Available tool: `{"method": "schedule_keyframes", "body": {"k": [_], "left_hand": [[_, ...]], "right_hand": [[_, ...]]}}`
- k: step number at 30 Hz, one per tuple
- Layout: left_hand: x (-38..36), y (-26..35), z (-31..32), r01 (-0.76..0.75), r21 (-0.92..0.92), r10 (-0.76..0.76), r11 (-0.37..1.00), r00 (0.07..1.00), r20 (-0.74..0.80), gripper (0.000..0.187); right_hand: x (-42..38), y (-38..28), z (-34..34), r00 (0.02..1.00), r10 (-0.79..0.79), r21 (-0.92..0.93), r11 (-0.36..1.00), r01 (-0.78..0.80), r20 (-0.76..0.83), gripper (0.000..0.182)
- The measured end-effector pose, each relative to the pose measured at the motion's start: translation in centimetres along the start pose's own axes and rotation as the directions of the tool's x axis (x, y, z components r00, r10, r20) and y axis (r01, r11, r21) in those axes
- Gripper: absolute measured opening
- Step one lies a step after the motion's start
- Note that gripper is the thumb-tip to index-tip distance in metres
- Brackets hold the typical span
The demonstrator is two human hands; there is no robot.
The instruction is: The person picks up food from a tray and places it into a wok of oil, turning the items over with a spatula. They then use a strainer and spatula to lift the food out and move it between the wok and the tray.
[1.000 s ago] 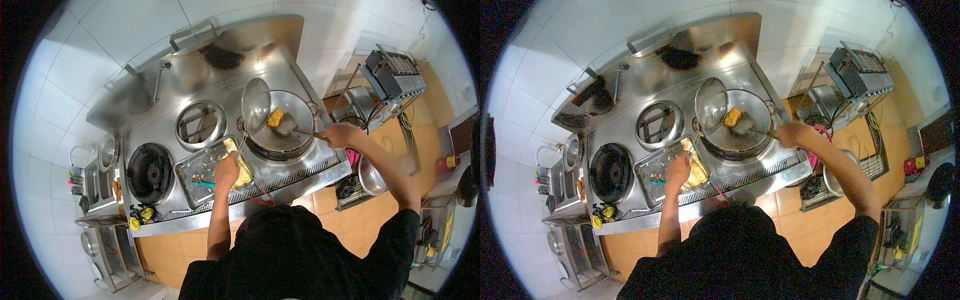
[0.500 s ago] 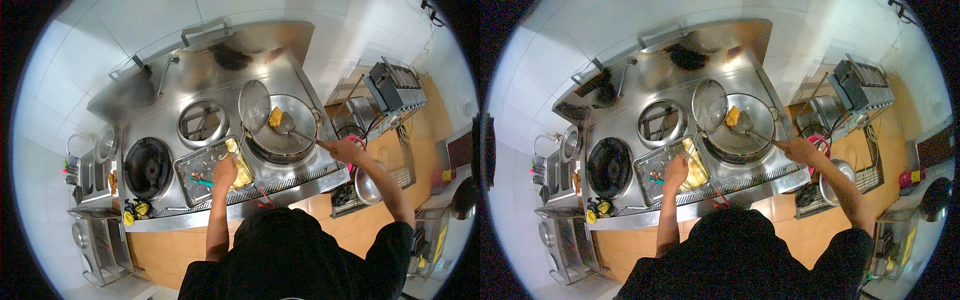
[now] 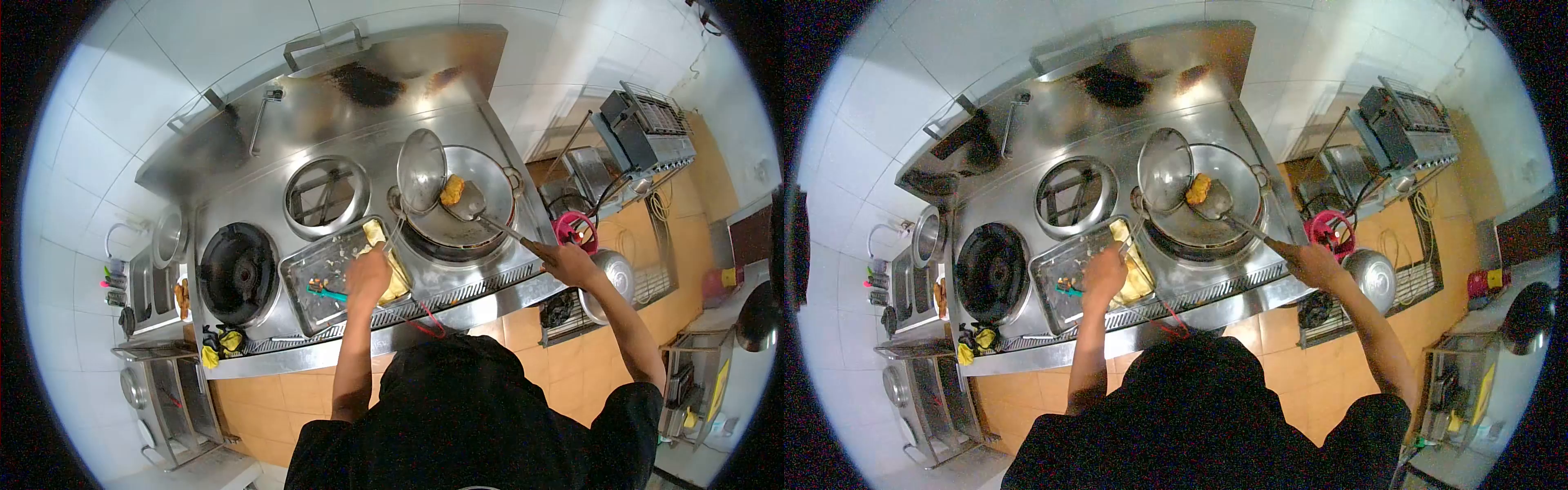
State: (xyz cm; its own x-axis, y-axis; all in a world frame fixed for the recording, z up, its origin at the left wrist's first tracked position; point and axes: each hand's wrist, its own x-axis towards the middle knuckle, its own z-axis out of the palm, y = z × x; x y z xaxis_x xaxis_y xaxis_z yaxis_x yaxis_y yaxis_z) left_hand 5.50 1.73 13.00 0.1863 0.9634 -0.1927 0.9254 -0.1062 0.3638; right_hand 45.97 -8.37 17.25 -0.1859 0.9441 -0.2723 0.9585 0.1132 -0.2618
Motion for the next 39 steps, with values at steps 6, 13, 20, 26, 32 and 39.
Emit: {"method": "schedule_keyframes", "body": {"k": [6, 13, 20, 26, 32, 39], "left_hand": [[0.0, 0.2, 0.6, 0.032, -0.060, -0.028, 0.998, 0.998, 0.060, 0.036], [0.1, -0.2, 1.2, 0.100, -0.201, -0.076, 0.974, 0.990, 0.123, 0.037], [1.5, -4.8, 8.4, -0.066, -0.442, 0.050, 0.894, 0.998, -0.048, 0.029], [0.3, -3.9, 8.2, 0.150, -0.607, -0.028, 0.781, 0.978, 0.206, 0.033], [-1.6, -2.7, 7.0, 0.081, -0.726, -0.021, 0.683, 0.996, 0.091, 0.026], [-2.2, -2.6, 7.4, 0.037, -0.717, -0.003, 0.697, 0.999, 0.049, 0.025]], "right_hand": [[0.6, -0.1, -0.9, 1.000, 0.010, -0.045, 0.999, -0.009, 0.016, 0.052], [1.1, -4.6, -4.5, 1.000, -0.023, -0.050, 0.999, 0.023, -0.005, 0.052], [2.9, -6.0, -8.0, 0.999, -0.020, -0.128, 0.992, 0.014, -0.050, 0.050], [1.6, -5.1, -9.6, 0.992, 0.086, -0.078, 0.993, -0.094, -0.096, 0.051], [-1.2, -1.4, -2.4, 0.942, 0.159, -0.071, 0.980, -0.188, -0.296, 0.054], [-2.8, -4.7, 0.4, 0.820, 0.417, 0.132, 0.908, -0.398, -0.393, 0.052]]}}
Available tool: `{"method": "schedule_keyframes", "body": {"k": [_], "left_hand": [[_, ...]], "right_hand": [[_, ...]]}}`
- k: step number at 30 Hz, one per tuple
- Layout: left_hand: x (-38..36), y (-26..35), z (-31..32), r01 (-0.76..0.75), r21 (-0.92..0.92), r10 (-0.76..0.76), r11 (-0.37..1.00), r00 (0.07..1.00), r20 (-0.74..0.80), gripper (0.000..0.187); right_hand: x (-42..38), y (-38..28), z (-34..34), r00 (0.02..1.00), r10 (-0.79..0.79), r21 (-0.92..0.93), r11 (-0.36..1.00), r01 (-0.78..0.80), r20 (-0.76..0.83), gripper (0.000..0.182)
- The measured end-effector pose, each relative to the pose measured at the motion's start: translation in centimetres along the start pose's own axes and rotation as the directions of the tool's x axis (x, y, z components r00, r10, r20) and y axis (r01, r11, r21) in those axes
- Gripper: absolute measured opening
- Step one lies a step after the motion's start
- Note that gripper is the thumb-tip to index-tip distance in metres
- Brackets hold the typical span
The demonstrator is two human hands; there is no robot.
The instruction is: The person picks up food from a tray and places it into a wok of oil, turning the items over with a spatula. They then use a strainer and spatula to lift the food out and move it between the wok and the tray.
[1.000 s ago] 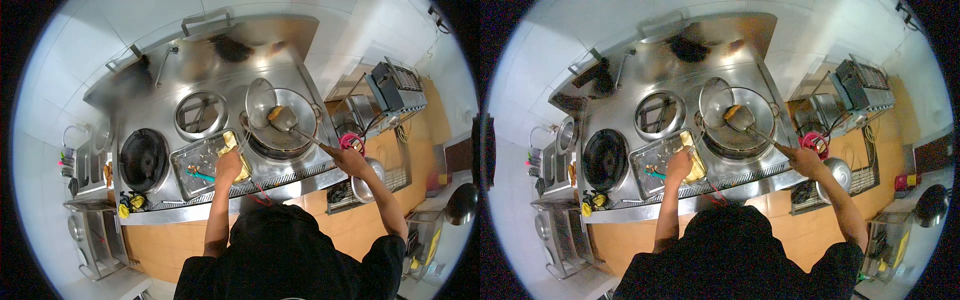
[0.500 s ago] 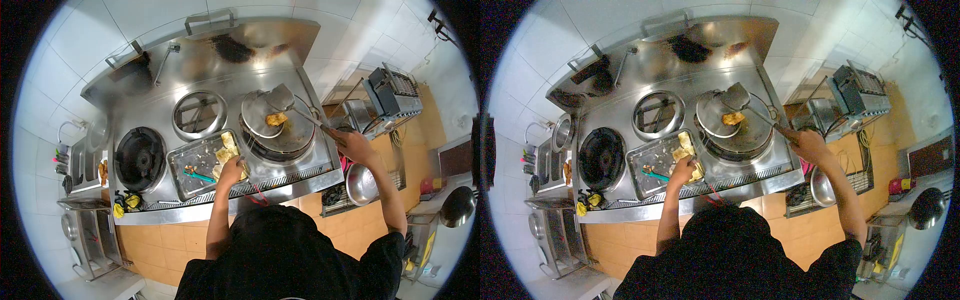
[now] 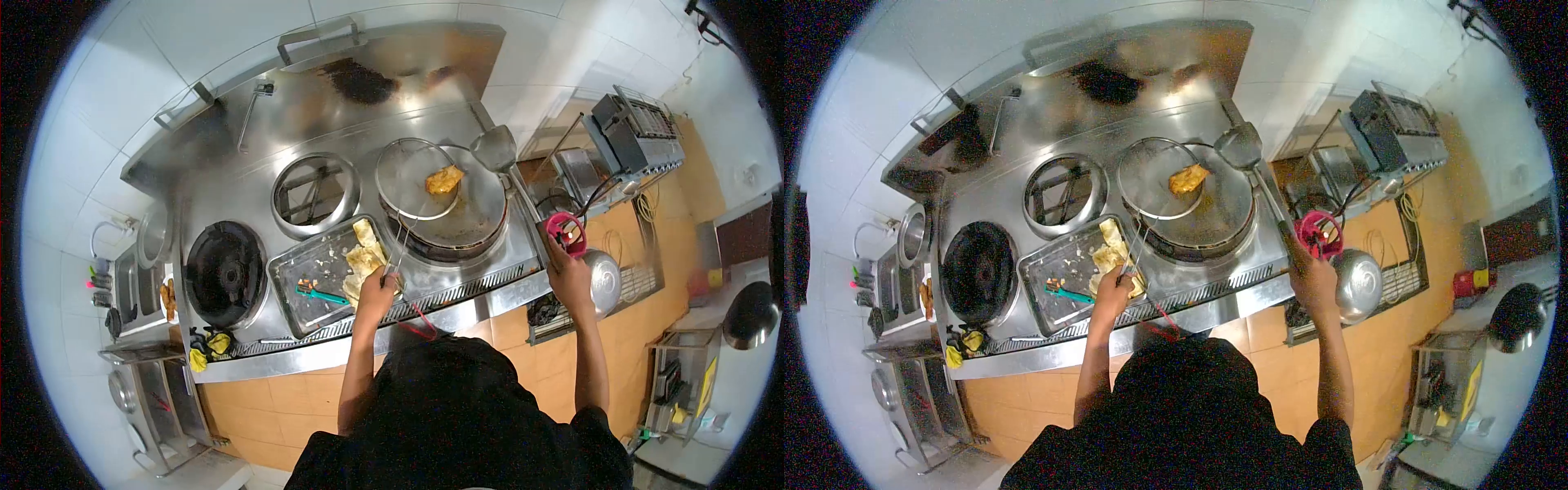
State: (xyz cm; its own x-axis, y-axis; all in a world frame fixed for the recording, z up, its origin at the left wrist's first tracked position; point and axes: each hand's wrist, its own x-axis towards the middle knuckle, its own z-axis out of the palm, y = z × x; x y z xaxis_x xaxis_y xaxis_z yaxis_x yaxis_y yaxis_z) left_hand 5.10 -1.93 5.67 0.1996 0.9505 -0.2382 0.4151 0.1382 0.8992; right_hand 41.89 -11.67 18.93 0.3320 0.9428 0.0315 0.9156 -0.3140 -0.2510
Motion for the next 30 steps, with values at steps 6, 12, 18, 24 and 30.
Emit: {"method": "schedule_keyframes", "body": {"k": [6, 12, 18, 24, 30], "left_hand": [[-0.5, 1.1, 1.1, 0.064, -0.160, -0.061, 0.985, 0.998, 0.025, 0.025], [-0.6, -0.3, 2.1, 0.095, -0.208, -0.090, 0.973, 0.995, 0.034, 0.024], [-1.2, 1.6, 1.9, 0.174, -0.285, -0.166, 0.943, 0.985, 0.052, 0.025], [-0.8, 1.3, 2.8, 0.134, -0.248, -0.119, 0.959, 0.990, 0.071, 0.025], [-1.0, 1.9, 3.3, 0.228, -0.369, -0.207, 0.901, 0.973, 0.097, 0.022]], "right_hand": [[-0.5, -0.2, 3.7, 0.996, -0.012, -0.063, 0.998, 0.007, -0.083, 0.052], [-1.1, -2.3, 6.0, 0.992, -0.037, 0.073, 0.996, 0.047, -0.120, 0.051], [-2.1, -3.8, 6.8, 0.998, -0.029, 0.112, 0.993, 0.035, -0.058, 0.052], [-1.8, -3.7, 7.5, 0.990, -0.130, 0.090, 0.987, 0.135, -0.056, 0.059], [-1.6, -3.8, 7.2, 0.998, -0.060, 0.298, 0.952, 0.065, -0.023, 0.054]]}}
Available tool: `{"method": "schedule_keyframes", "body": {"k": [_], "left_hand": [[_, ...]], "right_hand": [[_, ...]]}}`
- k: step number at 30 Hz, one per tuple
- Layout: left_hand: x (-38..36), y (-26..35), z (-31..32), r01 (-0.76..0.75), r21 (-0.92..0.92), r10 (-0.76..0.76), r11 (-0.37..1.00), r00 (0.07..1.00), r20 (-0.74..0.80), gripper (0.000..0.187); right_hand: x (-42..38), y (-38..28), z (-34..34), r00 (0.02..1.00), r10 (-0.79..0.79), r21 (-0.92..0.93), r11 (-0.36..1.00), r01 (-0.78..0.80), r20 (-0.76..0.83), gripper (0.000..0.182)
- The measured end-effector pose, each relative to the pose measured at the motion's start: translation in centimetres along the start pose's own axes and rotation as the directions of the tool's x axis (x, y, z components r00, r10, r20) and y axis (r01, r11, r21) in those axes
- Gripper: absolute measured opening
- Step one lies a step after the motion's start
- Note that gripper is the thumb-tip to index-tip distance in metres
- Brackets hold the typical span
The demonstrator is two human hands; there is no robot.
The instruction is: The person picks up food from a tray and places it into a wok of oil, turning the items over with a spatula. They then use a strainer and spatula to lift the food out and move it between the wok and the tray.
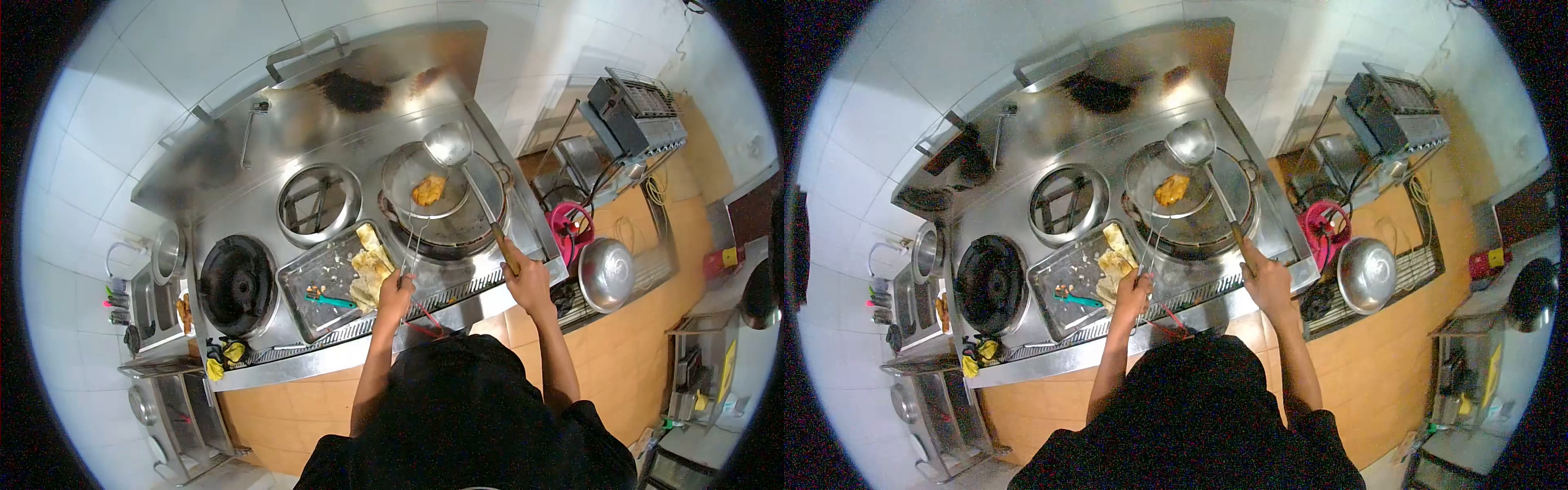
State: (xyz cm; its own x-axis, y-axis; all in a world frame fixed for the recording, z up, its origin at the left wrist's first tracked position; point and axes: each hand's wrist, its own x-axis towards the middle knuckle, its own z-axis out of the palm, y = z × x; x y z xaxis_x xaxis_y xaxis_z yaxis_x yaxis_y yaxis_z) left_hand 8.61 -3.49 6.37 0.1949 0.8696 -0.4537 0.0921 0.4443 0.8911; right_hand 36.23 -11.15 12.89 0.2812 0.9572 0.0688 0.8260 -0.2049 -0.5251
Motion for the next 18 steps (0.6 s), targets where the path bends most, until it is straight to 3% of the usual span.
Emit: {"method": "schedule_keyframes", "body": {"k": [1, 2, 3, 4, 5, 6, 8, 12, 15, 17, 18], "left_hand": [[0.2, -0.2, -0.1, -0.019, 0.047, 0.018, 0.999, 1.000, 0.011, 0.022], [0.4, -0.4, -0.2, -0.038, 0.094, 0.036, 0.995, 0.999, 0.023, 0.022], [0.9, -1.4, -0.1, -0.037, 0.099, 0.035, 0.994, 0.999, 0.022, 0.022], [1.4, -2.5, 0.1, -0.159, 0.147, 0.162, 0.976, 0.987, -0.009, 0.021], [1.9, -3.6, 0.3, -0.275, 0.199, 0.288, 0.941, 0.957, -0.036, 0.021], [1.4, -2.6, 0.7, -0.274, 0.202, 0.288, 0.940, 0.957, -0.042, 0.021], [-0.8, 0.3, 1.5, -0.105, 0.152, 0.111, 0.983, 0.993, -0.035, 0.023], [-0.2, -0.9, 2.0, -0.043, 0.243, 0.068, 0.969, 0.993, -0.095, 0.025], [-0.5, -0.8, 2.6, -0.065, 0.250, 0.096, 0.966, 0.989, -0.113, 0.028], [-0.9, -0.2, 3.3, -0.187, 0.489, 0.279, 0.852, 0.953, -0.121, 0.029], [-1.2, 0.3, 3.6, -0.183, 0.497, 0.277, 0.848, 0.953, -0.122, 0.029]], "right_hand": [[-0.1, 0.2, 0.2, 1.000, -0.009, 0.119, 0.993, 0.010, -0.006, 0.052], [-0.3, 0.3, 0.5, 1.000, -0.006, 0.124, 0.992, 0.007, -0.005, 0.052], [-0.7, 0.2, 0.9, 0.997, 0.057, 0.286, 0.956, -0.070, 0.053, 0.050], [-1.0, 0.3, 1.4, 0.987, 0.107, 0.434, 0.888, -0.150, 0.120, 0.049], [-1.3, 1.2, 2.5, 0.999, 0.019, 0.439, 0.898, -0.035, 0.040, 0.049], [-1.4, 1.0, 2.3, 0.999, 0.015, 0.444, 0.895, -0.033, 0.043, 0.049], [-1.7, 0.1, 1.3, 0.978, 0.070, 0.363, 0.921, -0.140, 0.199, 0.049], [-1.8, -0.9, 0.0, 0.977, 0.095, 0.311, 0.938, -0.151, 0.190, 0.049], [-1.6, -0.7, -1.3, 0.970, 0.070, 0.235, 0.964, -0.127, 0.235, 0.048], [-1.6, 0.1, -1.5, 0.965, 0.053, 0.238, 0.964, -0.116, 0.259, 0.048], [-1.5, 0.5, -1.6, 0.960, 0.035, 0.232, 0.967, -0.103, 0.279, 0.048]]}}
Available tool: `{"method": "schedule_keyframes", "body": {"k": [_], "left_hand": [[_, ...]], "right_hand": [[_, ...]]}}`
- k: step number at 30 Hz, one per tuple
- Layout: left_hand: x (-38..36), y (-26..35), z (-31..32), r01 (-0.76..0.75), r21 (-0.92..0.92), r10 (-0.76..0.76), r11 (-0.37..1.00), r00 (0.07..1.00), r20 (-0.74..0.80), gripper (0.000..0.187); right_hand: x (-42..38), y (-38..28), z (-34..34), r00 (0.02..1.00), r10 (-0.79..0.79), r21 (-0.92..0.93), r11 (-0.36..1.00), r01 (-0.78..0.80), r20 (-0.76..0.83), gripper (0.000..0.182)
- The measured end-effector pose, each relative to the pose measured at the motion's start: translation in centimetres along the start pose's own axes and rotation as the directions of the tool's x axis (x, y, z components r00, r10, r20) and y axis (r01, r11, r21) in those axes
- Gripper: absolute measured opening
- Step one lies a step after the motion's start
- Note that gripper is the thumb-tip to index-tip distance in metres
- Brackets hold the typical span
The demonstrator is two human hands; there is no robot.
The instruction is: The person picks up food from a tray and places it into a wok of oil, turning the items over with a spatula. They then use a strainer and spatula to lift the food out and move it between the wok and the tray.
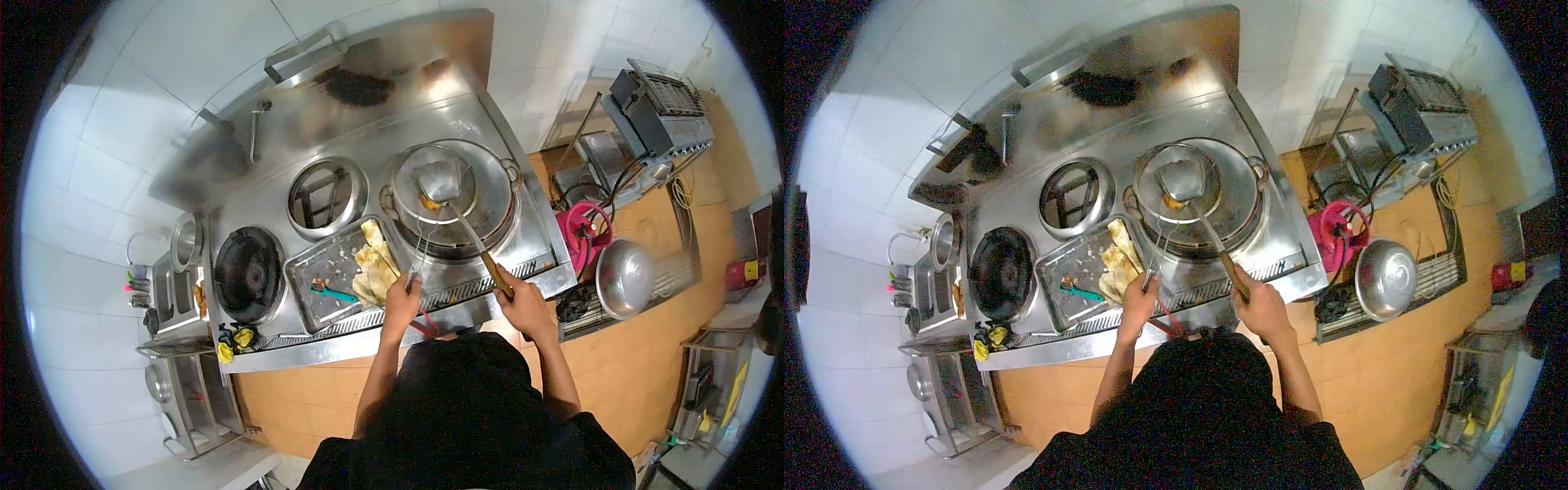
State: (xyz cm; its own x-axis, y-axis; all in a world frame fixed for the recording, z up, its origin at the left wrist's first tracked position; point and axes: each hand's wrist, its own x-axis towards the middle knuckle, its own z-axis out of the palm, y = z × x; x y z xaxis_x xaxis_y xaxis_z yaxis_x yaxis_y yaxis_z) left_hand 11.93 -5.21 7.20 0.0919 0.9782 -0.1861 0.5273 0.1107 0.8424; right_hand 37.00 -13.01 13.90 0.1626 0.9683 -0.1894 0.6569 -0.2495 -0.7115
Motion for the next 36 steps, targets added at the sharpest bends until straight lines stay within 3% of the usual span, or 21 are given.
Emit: {"method": "schedule_keyframes", "body": {"k": [6, 8, 10, 12, 14, 16, 18, 20, 22, 24, 26, 30, 32, 36], "left_hand": [[-0.9, 1.2, 0.9, 0.035, 0.128, -0.033, 0.991, 0.999, -0.020, 0.030], [-0.6, -0.2, 1.7, 0.086, -0.056, -0.086, 0.995, 0.996, -0.008, 0.029], [-0.9, 0.6, 1.4, 0.129, -0.064, -0.129, 0.990, 0.992, 0.005, 0.029], [-1.1, 1.4, 1.2, 0.217, -0.238, -0.214, 0.947, 0.976, 0.036, 0.027], [-1.3, 2.2, 1.2, 0.180, -0.287, -0.197, 0.941, 0.980, -0.032, 0.027], [-1.1, 2.0, 0.8, 0.191, -0.329, -0.199, 0.925, 0.980, 0.010, 0.027], [-1.0, 1.8, 1.0, 0.229, -0.371, -0.236, 0.900, 0.971, 0.028, 0.028], [-0.9, 0.3, 2.1, 0.279, -0.383, -0.287, 0.881, 0.957, 0.038, 0.029], [-0.8, -0.5, 3.1, 0.272, -0.361, -0.288, 0.892, 0.958, 0.011, 0.029], [-1.1, -0.7, 3.4, 0.262, -0.311, -0.269, 0.914, 0.963, 0.020, 0.030], [-1.7, -0.2, 3.2, 0.262, -0.306, -0.268, 0.915, 0.963, 0.023, 0.027], [-2.5, 3.3, 2.2, 0.220, -0.557, -0.229, 0.801, 0.972, 0.054, 0.025], [-2.2, 1.9, 2.8, 0.318, -0.522, -0.305, 0.791, 0.945, 0.114, 0.029], [-2.1, -1.0, 5.7, 0.277, -0.328, -0.283, 0.903, 0.959, 0.029, 0.034]], "right_hand": [[1.5, 1.8, -2.5, 0.997, -0.044, 0.031, 0.999, 0.042, 0.066, 0.052], [1.9, 2.3, -3.0, 0.996, -0.064, 0.116, 0.992, 0.057, 0.060, 0.052], [2.2, 2.7, -3.2, 0.993, -0.050, 0.177, 0.984, 0.031, 0.104, 0.051], [2.4, 2.9, -3.1, 0.988, -0.152, 0.360, 0.922, 0.143, -0.002, 0.049], [2.2, 2.4, -3.8, 0.988, -0.153, 0.388, 0.911, 0.139, 0.004, 0.049], [1.9, 1.8, -4.6, 0.976, 0.008, 0.604, 0.784, -0.141, 0.217, 0.051], [1.9, 2.2, -3.5, 0.975, -0.070, 0.698, 0.709, -0.098, 0.209, 0.053], [1.8, 3.1, -1.8, 0.946, -0.088, 0.785, 0.586, -0.204, 0.311, 0.055], [1.4, 2.9, -1.0, 0.887, -0.115, 0.869, 0.291, -0.400, 0.447, 0.054], [1.5, 3.2, -0.9, 0.878, -0.147, 0.875, 0.254, -0.412, 0.455, 0.056], [1.5, 3.1, -1.2, 0.885, -0.174, 0.888, 0.255, -0.384, 0.432, 0.057], [1.4, 2.1, -2.6, 0.896, -0.261, 0.913, 0.300, -0.277, 0.358, 0.063], [1.7, 2.2, -3.2, 0.890, -0.300, 0.927, 0.257, -0.272, 0.344, 0.067], [1.8, 2.4, -3.7, 0.895, -0.322, 0.918, 0.348, -0.192, 0.309, 0.067]]}}
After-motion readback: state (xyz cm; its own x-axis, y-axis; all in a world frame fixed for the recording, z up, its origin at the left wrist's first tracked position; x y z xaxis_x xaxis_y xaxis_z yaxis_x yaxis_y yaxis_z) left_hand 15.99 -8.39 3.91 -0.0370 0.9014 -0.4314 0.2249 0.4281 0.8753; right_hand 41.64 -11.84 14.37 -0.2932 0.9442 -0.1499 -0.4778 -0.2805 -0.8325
